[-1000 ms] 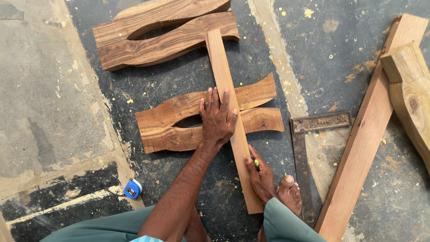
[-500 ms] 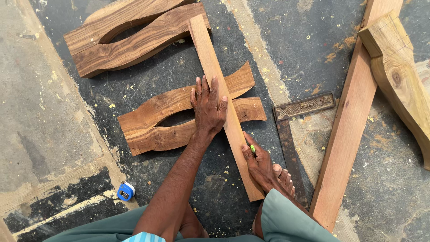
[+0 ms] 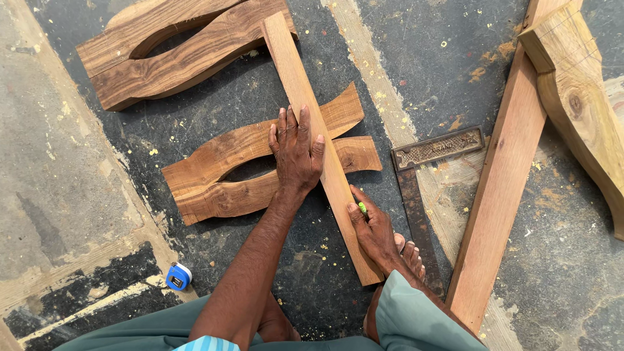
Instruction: The person kneels on the floor marking curved wooden furniture parts with a green pencil. They position an L-shaped try square against each piece to draw straight guide lines, use a tape measure to take measurements, and work through the pieces one at a time, repositioning the square and pencil on each board.
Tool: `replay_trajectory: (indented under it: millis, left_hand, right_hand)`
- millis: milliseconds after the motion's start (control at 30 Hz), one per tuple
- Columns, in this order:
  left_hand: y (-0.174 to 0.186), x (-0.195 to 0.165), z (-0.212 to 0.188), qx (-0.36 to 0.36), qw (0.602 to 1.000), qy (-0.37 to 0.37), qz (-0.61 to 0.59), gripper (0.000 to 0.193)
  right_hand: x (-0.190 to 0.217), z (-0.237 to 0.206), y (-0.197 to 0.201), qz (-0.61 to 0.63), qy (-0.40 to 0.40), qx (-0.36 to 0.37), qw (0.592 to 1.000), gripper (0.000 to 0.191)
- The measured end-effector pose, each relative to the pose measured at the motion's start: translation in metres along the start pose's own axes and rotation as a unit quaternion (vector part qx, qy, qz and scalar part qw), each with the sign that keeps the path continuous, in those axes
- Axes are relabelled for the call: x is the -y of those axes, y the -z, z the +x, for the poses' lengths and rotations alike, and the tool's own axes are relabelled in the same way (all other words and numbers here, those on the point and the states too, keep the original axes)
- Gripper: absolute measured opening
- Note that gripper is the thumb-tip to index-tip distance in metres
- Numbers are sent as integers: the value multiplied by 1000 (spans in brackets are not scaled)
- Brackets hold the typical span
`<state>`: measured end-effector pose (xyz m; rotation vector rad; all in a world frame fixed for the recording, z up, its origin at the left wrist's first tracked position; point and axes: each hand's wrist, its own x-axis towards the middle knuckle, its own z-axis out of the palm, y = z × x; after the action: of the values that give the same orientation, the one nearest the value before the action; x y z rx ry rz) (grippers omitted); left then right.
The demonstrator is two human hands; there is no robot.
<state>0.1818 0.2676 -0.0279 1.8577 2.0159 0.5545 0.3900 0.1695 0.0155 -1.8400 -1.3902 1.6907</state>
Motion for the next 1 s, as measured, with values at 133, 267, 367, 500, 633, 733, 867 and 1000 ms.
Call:
replay_trajectory:
  millis: [133,267,367,500,633,733,867,1000]
  left_hand:
    - [-1,1,-1,2,1000,-1,0,67]
    - [-1,2,-1,0,1000,4,8,66]
    - [-2,2,-1,0,1000,0,6,67]
    - [-1,3,-1,6,1000,4,6,68]
    - [-1,3,0,2,1000,2,-3,67]
    - [-2,3,0,5,1000,7,2,68]
    - [-2,3,-1,1,1000,2,4,68]
    - [-2,3,-1,4,1000,5,7,68]
  right_hand:
    - [3,-2,-1,13,11,-5,1000,56]
    - [7,-3,-1,20,-42,13,999,58]
    - [9,-3,-3,18,-28,3,999,57]
    - [9,-4,-4,38,-6,1,999,56]
    - [10,-5,-4,30,-18,-4,999,56]
    - [12,-5,-3,30,-54,6,998,58]
    - [15,-5,-3,23,-34,-7,999,57]
    - [15,-6,-3,29,-39,-2,999,57]
